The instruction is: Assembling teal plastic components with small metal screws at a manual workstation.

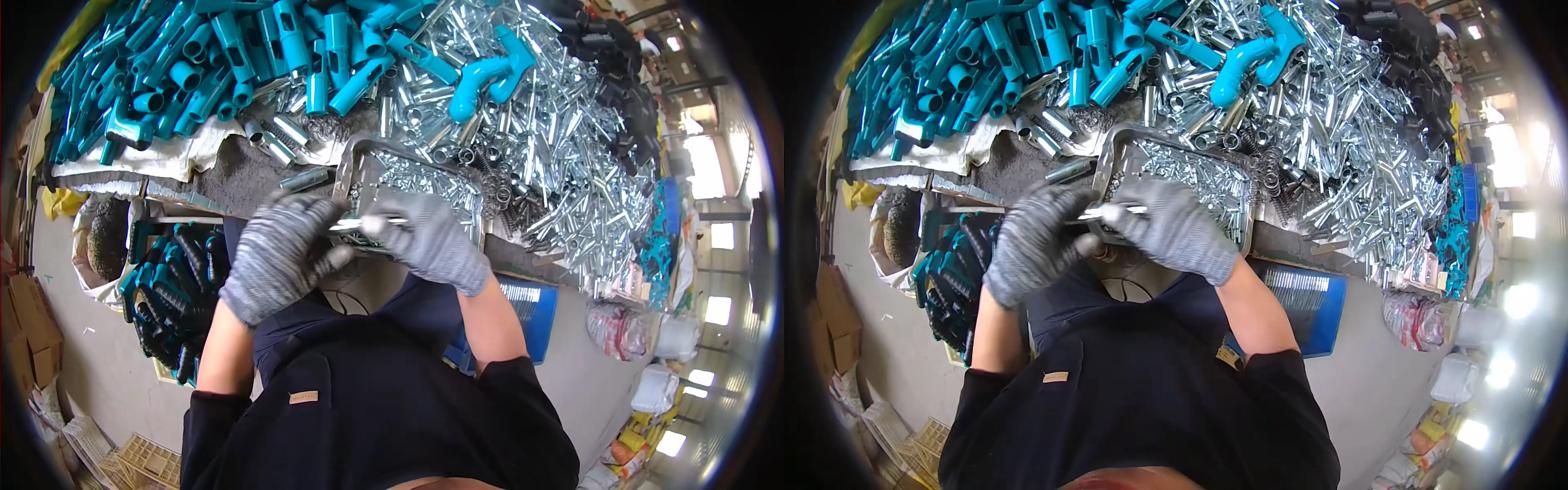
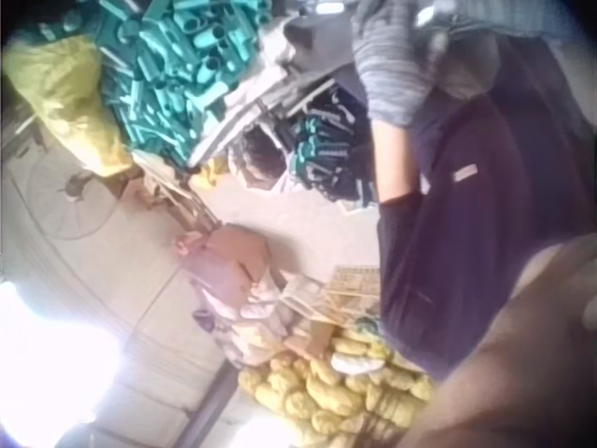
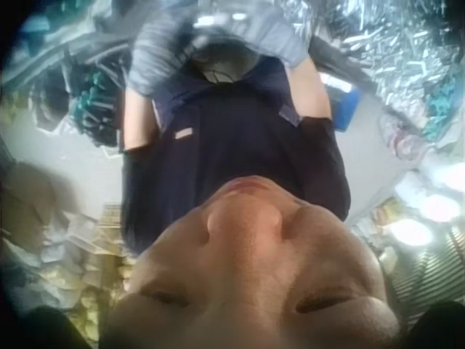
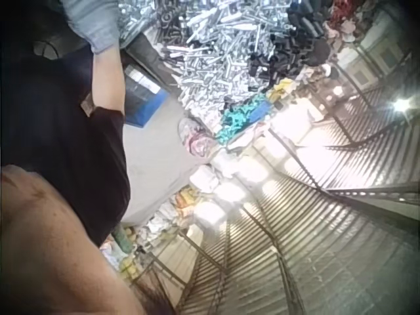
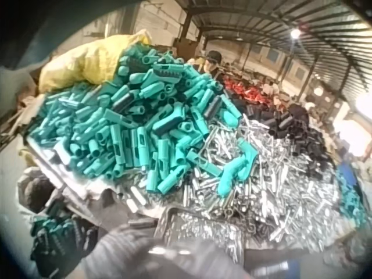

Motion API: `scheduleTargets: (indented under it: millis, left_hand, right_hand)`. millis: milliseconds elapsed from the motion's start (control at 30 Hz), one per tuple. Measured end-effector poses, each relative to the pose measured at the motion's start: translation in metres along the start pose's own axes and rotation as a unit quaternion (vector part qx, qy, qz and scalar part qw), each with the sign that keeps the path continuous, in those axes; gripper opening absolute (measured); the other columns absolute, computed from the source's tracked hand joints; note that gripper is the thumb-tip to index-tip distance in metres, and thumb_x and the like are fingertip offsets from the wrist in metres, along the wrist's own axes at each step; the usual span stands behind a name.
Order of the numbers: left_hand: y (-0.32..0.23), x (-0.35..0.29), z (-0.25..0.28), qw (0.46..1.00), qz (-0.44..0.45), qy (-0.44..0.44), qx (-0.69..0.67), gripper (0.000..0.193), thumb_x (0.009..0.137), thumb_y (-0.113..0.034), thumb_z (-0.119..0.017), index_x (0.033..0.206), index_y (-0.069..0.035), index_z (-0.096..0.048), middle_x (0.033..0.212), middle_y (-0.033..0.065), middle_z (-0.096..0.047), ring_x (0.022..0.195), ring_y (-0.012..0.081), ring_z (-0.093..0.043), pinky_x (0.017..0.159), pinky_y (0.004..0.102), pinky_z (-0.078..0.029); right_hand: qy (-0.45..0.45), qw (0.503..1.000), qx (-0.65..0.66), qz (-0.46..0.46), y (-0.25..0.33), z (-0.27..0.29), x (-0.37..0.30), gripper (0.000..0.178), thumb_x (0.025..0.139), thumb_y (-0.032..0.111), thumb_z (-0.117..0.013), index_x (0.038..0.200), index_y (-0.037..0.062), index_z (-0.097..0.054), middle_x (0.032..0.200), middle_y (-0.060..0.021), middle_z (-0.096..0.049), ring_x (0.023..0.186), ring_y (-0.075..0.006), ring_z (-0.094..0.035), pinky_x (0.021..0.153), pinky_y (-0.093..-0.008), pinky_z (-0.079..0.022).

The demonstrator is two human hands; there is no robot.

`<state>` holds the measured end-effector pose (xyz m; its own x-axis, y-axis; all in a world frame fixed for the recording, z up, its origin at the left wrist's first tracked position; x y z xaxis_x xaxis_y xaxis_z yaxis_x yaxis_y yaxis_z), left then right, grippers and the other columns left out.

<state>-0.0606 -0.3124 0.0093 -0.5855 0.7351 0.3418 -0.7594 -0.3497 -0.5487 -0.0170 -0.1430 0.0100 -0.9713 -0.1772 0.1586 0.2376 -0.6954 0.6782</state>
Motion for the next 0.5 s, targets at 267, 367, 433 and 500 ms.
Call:
scheduleTargets:
  millis: [267,367,433,500]
  left_hand:
    - [0.128,-0.045,-0.043,0.814,0.288,-0.294,-0.411,0.020,0.094,-0.020,-0.062,0.105,-0.003,-0.063,0.078,-0.0023,-0.059,0.068,0.0050,-0.051,0.061,0.0212,-0.042]
    - [0.141,-0.047,-0.043,0.786,0.293,-0.322,-0.438,0.017,0.096,-0.022,-0.060,0.097,-0.005,-0.063,0.069,-0.0066,-0.050,0.060,0.0015,-0.044,0.053,0.0186,-0.034]
    - [0.141,-0.048,-0.040,0.794,0.332,-0.278,-0.426,0.019,0.097,-0.025,-0.058,0.091,-0.007,-0.061,0.065,-0.0061,-0.048,0.055,0.0020,-0.042,0.049,0.0192,-0.031]
    - [0.151,-0.054,-0.040,0.825,0.298,-0.296,-0.377,0.020,0.097,-0.026,-0.057,0.088,-0.008,-0.060,0.063,-0.0059,-0.047,0.052,0.0019,-0.040,0.047,0.0194,-0.030]
  right_hand:
    - [0.082,0.963,-0.250,0.055,-0.005,-0.044,0.092,0.029,0.086,0.009,-0.055,0.114,0.0123,-0.063,0.111,-0.0145,-0.058,0.101,-0.0321,-0.060,0.086,-0.0410,-0.051]
    - [0.118,0.922,-0.357,0.090,-0.019,-0.077,0.107,0.029,0.087,0.010,-0.049,0.111,0.0108,-0.065,0.114,-0.0177,-0.059,0.104,-0.0331,-0.061,0.084,-0.0431,-0.054]
    - [0.098,0.901,-0.412,0.100,-0.022,-0.084,0.111,0.026,0.087,0.011,-0.050,0.108,0.0108,-0.066,0.111,-0.0181,-0.060,0.104,-0.0320,-0.061,0.081,-0.0430,-0.054]
    - [0.073,0.902,-0.413,0.103,-0.020,-0.082,0.114,0.020,0.086,0.013,-0.052,0.099,0.0103,-0.067,0.100,-0.0132,-0.063,0.093,-0.0305,-0.065,0.075,-0.0434,-0.055]
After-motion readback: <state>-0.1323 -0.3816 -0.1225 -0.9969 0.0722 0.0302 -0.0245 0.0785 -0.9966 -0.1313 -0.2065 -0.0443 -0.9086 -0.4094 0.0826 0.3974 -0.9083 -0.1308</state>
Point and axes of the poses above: each hand's wrist, its own x-axis towards the middle knuckle, its own z-axis out of the back of the hand, y = z × x, the point moved 5 cm from there along x, towards the middle knuckle
